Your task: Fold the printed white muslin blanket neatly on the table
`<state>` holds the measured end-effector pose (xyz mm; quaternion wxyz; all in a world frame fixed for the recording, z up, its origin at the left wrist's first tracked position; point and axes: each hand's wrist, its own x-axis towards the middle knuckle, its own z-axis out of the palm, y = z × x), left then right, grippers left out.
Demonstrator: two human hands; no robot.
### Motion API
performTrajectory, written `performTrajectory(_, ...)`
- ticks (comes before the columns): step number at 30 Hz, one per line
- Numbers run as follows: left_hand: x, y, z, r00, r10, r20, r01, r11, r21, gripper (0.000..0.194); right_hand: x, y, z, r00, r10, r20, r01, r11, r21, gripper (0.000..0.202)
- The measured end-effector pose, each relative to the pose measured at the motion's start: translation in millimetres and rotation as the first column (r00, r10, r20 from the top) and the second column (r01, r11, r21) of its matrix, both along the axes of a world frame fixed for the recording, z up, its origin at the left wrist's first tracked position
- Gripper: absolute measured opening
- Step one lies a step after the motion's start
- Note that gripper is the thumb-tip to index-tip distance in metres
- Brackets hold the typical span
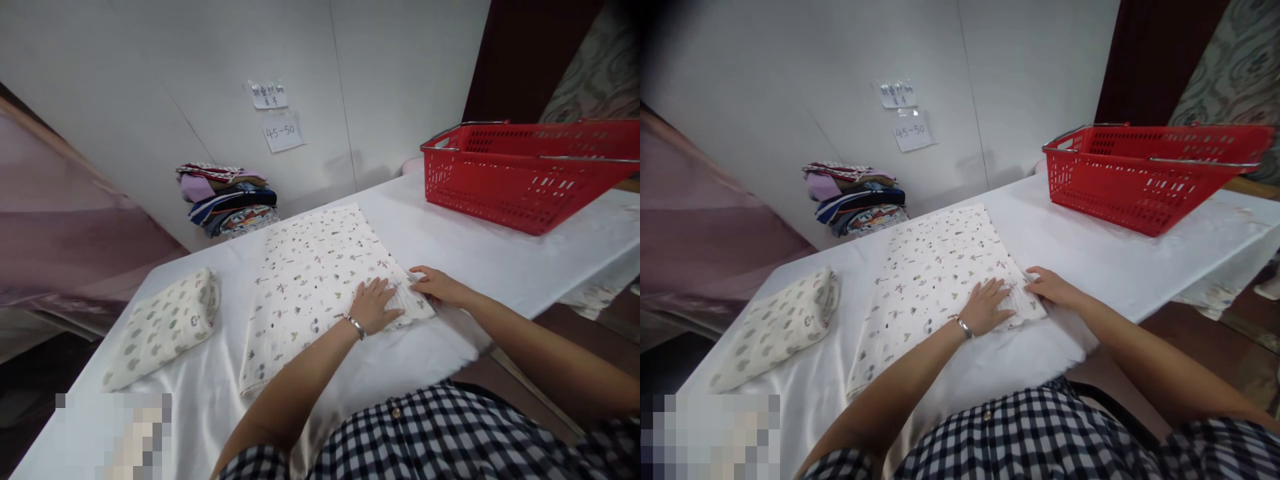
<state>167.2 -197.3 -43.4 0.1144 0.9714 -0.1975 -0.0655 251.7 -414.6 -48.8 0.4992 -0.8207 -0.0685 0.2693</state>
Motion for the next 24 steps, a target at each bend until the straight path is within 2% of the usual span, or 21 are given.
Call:
performTrajectory(4, -19, 7, -3.1, 0.999, -0.034, 0.003, 0.034, 0.999, -0.002, 0.069, -7, -2, 6.0, 0.999, 0.008, -0.031, -0.009, 1.000, -0.003, 0.059)
performTrajectory(10, -30, 14, 1.7, 1.000, 0.025, 0.004, -0.025, 0.999, -0.036, 0.069, -14, -6, 3.4, 0.999, 0.035, 0.001, -0.035, 0.999, -0.022, 0.054)
performTrajectory(15, -51, 40, 0.1, 0.977, 0.212, 0.022, -0.212, 0.977, -0.006, 0.072, -12, -7, -2.7, 0.998, 0.057, 0.014, -0.056, 0.997, -0.050, 0.051)
performTrajectory(18, -60, 50, -1.1, 0.972, 0.233, -0.005, -0.233, 0.972, -0.021, 0.074, -10, -6, -3.3, 0.996, 0.082, 0.023, -0.079, 0.993, -0.082, 0.052)
performTrajectory(20, -63, 60, 0.3, 0.960, 0.277, 0.029, -0.277, 0.961, -0.015, 0.073, -10, -7, -4.7, 0.995, 0.097, 0.026, -0.094, 0.991, -0.097, 0.054)
performTrajectory(22, -67, 76, 1.5, 0.917, 0.391, 0.082, -0.394, 0.919, 0.021, 0.073, -10, -9, -8.3, 0.994, 0.103, 0.027, -0.100, 0.990, -0.102, 0.055)
performTrajectory(24, -74, 99, 0.6, 0.841, 0.533, 0.096, -0.539, 0.840, 0.062, 0.072, -7, -13, -14.8, 0.994, 0.107, 0.032, -0.103, 0.989, -0.106, 0.055)
